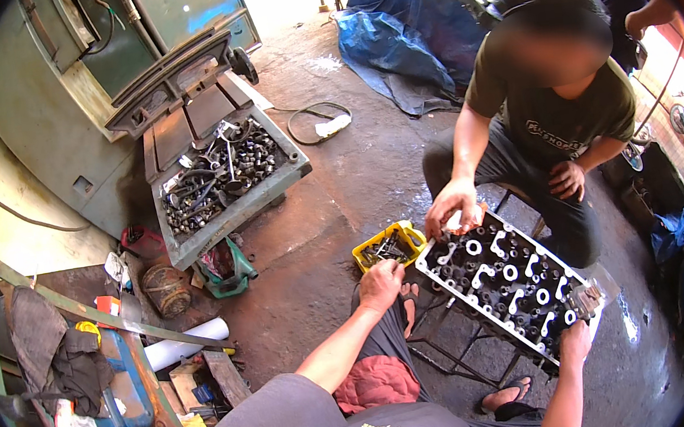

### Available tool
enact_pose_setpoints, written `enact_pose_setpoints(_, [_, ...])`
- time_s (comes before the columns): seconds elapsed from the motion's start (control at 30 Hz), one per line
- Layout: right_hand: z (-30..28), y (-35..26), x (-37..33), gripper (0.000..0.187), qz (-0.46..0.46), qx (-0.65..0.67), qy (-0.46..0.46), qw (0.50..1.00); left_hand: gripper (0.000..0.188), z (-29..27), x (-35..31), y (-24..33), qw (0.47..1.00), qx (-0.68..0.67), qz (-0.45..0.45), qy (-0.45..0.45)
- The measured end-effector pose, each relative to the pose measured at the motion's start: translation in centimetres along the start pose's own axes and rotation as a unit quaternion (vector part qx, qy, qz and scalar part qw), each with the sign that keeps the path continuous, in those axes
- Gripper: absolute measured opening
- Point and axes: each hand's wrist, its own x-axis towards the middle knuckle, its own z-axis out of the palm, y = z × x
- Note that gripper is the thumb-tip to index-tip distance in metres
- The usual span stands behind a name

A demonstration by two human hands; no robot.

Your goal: The person installs rubber valve stem seals into the cylinder head ports. They pick up each seal, align it with the port, and press it into place by hand. A coworker assists by holding the cylinder head and handing over parts.

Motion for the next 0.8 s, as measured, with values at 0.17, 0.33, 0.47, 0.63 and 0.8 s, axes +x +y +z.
enact_pose_setpoints(0.17, [1.1,0.0,0.8,0.016,0.044,-0.011,-0.015,0.999,0.024,-0.5,0.5,0.5,1.0,-0.023,-0.02,0.002])
enact_pose_setpoints(0.33, [2.9,1.7,0.9,0.016,0.008,-0.007,0.012,1.0,0.025,-0.6,1.0,0.5,0.999,-0.028,-0.037,-0.002])
enact_pose_setpoints(0.47, [2.7,2.7,1.0,0.017,-0.022,0.015,0.003,1.0,0.023,-0.7,1.1,0.6,0.999,-0.029,-0.039,-0.003])
enact_pose_setpoints(0.63, [-0.1,1.0,0.9,0.025,0.0,0.13,-0.034,0.991,0.024,-0.2,1.1,0.2,1.0,-0.012,-0.02,0.016])
enact_pose_setpoints(0.8, [-2.1,-0.8,0.2,0.03,0.046,0.105,-0.096,0.989,0.034,1.2,2.0,-1.8,0.998,-0.052,-0.037,-0.01])
